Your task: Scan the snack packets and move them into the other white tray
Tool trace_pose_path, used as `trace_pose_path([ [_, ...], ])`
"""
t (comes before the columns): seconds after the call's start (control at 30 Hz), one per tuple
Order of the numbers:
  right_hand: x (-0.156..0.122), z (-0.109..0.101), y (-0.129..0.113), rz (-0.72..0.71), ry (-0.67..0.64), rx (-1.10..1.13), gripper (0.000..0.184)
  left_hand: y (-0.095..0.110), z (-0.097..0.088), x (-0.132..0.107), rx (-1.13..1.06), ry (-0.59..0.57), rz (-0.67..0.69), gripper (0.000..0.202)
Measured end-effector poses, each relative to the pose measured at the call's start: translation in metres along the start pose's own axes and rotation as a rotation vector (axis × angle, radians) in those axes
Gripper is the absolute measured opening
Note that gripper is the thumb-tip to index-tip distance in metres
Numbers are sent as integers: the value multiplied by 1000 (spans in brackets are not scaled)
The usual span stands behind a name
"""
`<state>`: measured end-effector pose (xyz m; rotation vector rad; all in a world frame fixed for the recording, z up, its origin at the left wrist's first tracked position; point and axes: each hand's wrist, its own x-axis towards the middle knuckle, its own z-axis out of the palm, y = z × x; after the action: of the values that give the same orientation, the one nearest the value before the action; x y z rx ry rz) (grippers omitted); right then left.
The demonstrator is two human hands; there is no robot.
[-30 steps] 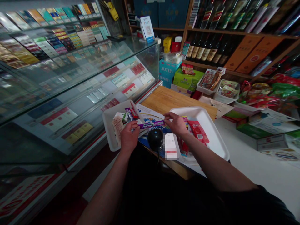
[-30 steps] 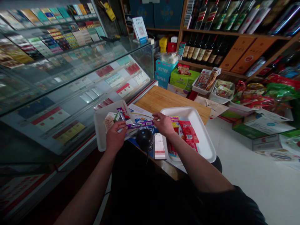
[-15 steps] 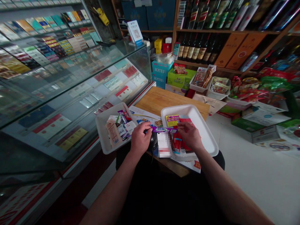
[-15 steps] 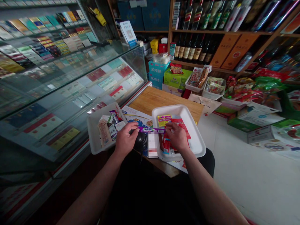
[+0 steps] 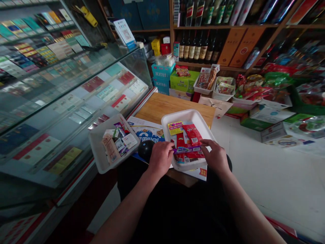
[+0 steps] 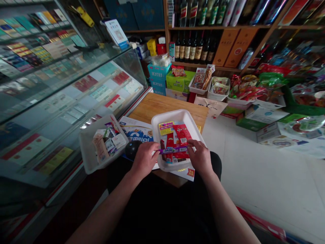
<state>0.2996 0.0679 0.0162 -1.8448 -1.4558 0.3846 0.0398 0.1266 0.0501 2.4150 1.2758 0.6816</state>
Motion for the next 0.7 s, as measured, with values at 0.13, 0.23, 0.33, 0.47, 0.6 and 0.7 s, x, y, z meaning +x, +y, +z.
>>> trace_pose_path([
  [0.13, -5, -6, 3, -21, -1, -46, 26, 5, 12, -6, -16, -43, 3, 27],
  [0.23, -9, -8, 5, -23, 9, -53, 26, 10, 16, -10, -29, -61, 12, 27],
  [0.33, -13, -9, 7, -37, 7, -46, 26, 15, 15, -12, -49, -80, 33, 23],
  [0.47, -15, -11, 6, -53, 7, -47, 27, 20, 9, -14, -60, -76, 33, 21],
  [0.6, -15, -11, -2, -48, 3, -48, 28, 23, -1, -21, -72, -37, 29, 18],
  [0.7, -16, -9, -13, -57, 4, -50, 29, 23, -12, -28, -84, 31, 1, 14],
])
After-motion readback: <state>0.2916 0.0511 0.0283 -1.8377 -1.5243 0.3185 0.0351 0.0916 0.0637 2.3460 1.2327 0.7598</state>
